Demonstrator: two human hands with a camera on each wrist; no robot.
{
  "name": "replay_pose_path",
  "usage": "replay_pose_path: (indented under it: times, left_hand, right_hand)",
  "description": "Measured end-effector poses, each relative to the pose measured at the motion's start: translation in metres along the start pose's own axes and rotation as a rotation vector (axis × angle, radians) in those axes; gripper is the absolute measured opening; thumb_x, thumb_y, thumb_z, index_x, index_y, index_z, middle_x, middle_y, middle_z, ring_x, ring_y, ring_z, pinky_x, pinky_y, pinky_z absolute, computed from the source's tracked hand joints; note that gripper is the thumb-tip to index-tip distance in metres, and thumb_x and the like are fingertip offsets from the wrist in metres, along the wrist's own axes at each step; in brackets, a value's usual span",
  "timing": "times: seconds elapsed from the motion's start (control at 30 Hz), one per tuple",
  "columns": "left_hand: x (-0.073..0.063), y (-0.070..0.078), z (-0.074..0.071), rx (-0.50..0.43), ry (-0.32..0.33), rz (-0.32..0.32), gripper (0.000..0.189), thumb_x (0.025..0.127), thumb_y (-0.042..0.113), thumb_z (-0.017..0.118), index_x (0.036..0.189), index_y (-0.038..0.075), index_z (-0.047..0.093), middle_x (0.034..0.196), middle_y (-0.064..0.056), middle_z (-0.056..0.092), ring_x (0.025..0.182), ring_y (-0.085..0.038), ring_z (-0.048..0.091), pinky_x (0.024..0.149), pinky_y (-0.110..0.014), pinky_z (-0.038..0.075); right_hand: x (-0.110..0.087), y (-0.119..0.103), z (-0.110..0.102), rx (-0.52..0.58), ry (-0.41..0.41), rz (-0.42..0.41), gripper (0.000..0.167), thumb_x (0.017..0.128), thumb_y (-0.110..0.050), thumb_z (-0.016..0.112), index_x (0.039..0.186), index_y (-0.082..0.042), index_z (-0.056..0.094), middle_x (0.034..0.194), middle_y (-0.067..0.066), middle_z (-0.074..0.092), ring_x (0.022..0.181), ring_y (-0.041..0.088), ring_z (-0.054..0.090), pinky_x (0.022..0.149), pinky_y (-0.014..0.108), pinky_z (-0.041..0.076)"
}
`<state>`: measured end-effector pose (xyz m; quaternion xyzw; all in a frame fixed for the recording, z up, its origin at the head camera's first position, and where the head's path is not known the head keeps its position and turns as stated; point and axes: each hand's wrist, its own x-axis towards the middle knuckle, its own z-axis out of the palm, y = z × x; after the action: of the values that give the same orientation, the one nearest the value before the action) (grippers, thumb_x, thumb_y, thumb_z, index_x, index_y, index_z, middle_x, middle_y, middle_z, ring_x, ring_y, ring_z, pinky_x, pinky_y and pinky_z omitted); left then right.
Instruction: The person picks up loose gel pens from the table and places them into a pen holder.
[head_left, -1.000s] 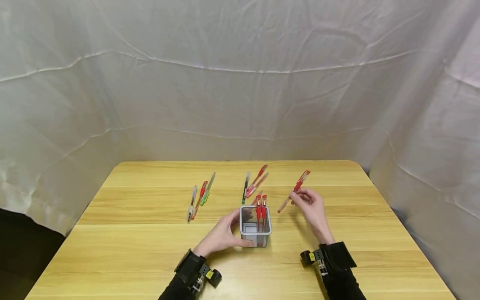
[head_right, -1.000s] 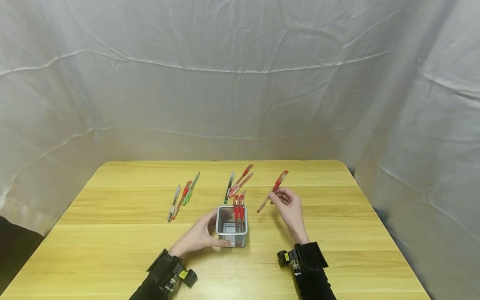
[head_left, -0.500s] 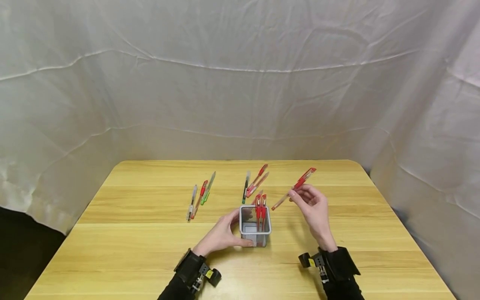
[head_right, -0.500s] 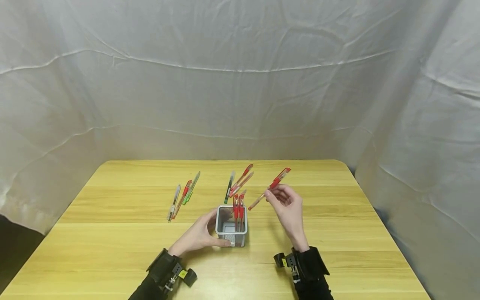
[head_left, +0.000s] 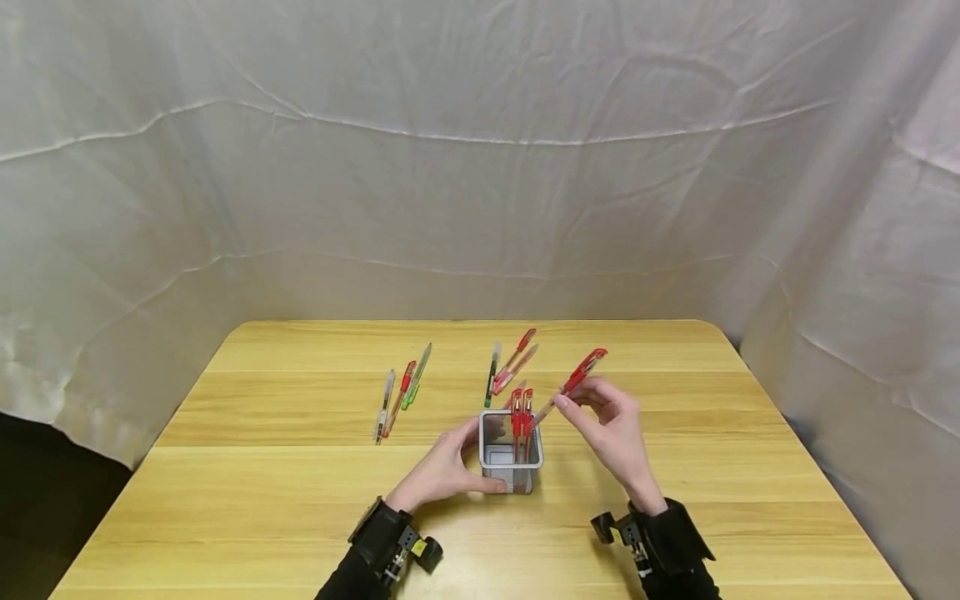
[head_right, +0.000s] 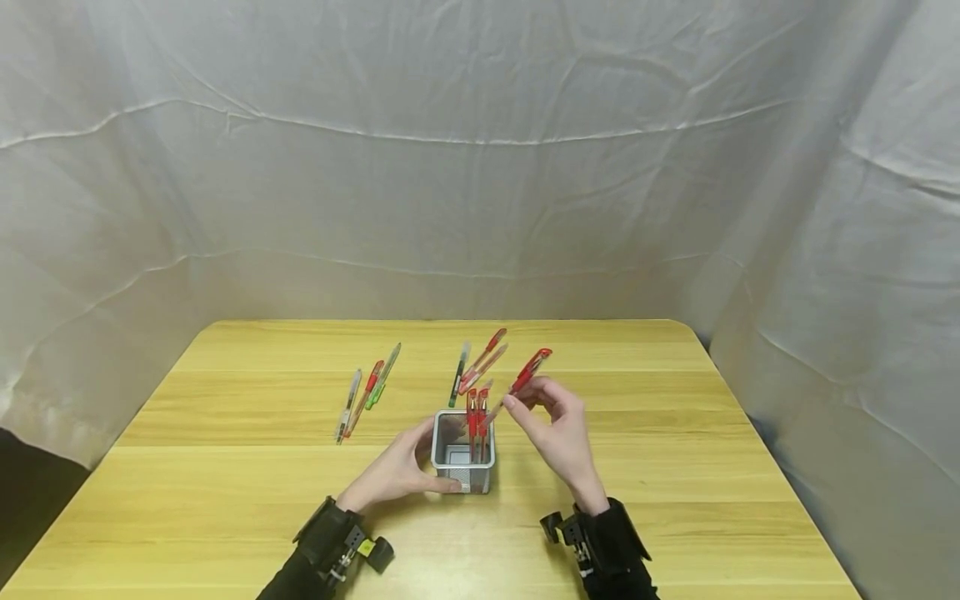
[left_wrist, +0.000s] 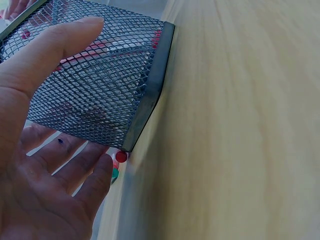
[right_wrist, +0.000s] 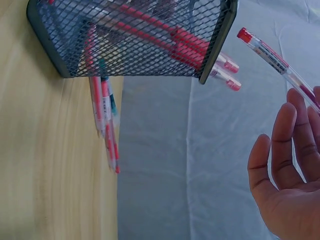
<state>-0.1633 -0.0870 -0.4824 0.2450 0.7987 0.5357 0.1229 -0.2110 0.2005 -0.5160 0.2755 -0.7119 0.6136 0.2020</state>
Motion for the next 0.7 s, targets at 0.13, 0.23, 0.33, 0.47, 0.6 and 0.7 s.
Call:
replay_pose_path:
  times: [0.13, 0.23, 0.33, 0.47, 0.6, 0.7]
  left_hand:
    - [0.000, 0.000, 0.000, -0.005, -0.002, 0.007, 0.096, 0.071, 0.028, 0.092, 0.152, 0.015, 0.042, 0.143, -0.005, 0.061, 0.134, -0.022, 0.056, 0.118, -0.051, 0.039]
    - [0.000, -0.001, 0.000, -0.007, -0.004, 0.008, 0.096, 0.070, 0.028, 0.092, 0.152, 0.015, 0.042, 0.142, -0.006, 0.061, 0.134, -0.022, 0.056, 0.118, -0.051, 0.039]
    - [0.001, -0.001, 0.000, 0.000, -0.002, 0.010, 0.096, 0.070, 0.028, 0.092, 0.152, 0.015, 0.042, 0.142, -0.005, 0.061, 0.134, -0.022, 0.056, 0.118, -0.051, 0.039]
    - [0.001, -0.001, 0.000, 0.009, 0.001, 0.009, 0.097, 0.070, 0.028, 0.092, 0.152, 0.015, 0.041, 0.143, -0.003, 0.061, 0.133, -0.021, 0.056, 0.118, -0.050, 0.039]
    - [0.001, -0.001, 0.000, 0.012, 0.002, 0.007, 0.097, 0.071, 0.028, 0.092, 0.152, 0.016, 0.041, 0.142, -0.003, 0.061, 0.133, -0.021, 0.057, 0.118, -0.049, 0.039]
    - [0.001, -0.002, 0.000, 0.010, -0.001, 0.011, 0.096, 0.071, 0.028, 0.092, 0.152, 0.015, 0.041, 0.142, -0.004, 0.061, 0.134, -0.022, 0.056, 0.118, -0.050, 0.039]
  right_hand:
    - [0.005, -0.021, 0.009, -0.028, -0.028, -0.022, 0.022, 0.092, 0.001, 0.069, 0.113, -0.006, 0.069, 0.106, 0.004, 0.072, 0.096, 0.014, 0.068, 0.088, 0.024, 0.054]
    - [0.014, -0.057, 0.018, -0.027, -0.056, -0.046, 0.017, 0.091, -0.002, 0.070, 0.108, -0.005, 0.070, 0.100, 0.003, 0.073, 0.091, 0.008, 0.067, 0.083, 0.020, 0.052]
    - [0.020, -0.091, 0.027, -0.090, -0.065, -0.025, 0.013, 0.091, -0.008, 0.071, 0.103, -0.005, 0.069, 0.093, 0.004, 0.073, 0.087, 0.002, 0.064, 0.080, 0.018, 0.051]
    - [0.019, -0.105, 0.034, -0.230, -0.091, 0.034, 0.011, 0.092, -0.013, 0.072, 0.101, -0.009, 0.070, 0.086, 0.000, 0.074, 0.085, -0.003, 0.061, 0.080, 0.020, 0.050]
    - [0.019, -0.109, 0.037, -0.310, -0.142, 0.131, 0.007, 0.091, -0.011, 0.072, 0.098, -0.011, 0.072, 0.085, 0.000, 0.077, 0.085, 0.002, 0.064, 0.084, 0.025, 0.052]
    - [0.020, -0.113, 0.038, -0.347, -0.178, 0.203, 0.006, 0.090, -0.012, 0.074, 0.096, -0.010, 0.074, 0.086, 0.003, 0.078, 0.084, 0.006, 0.067, 0.084, 0.030, 0.055]
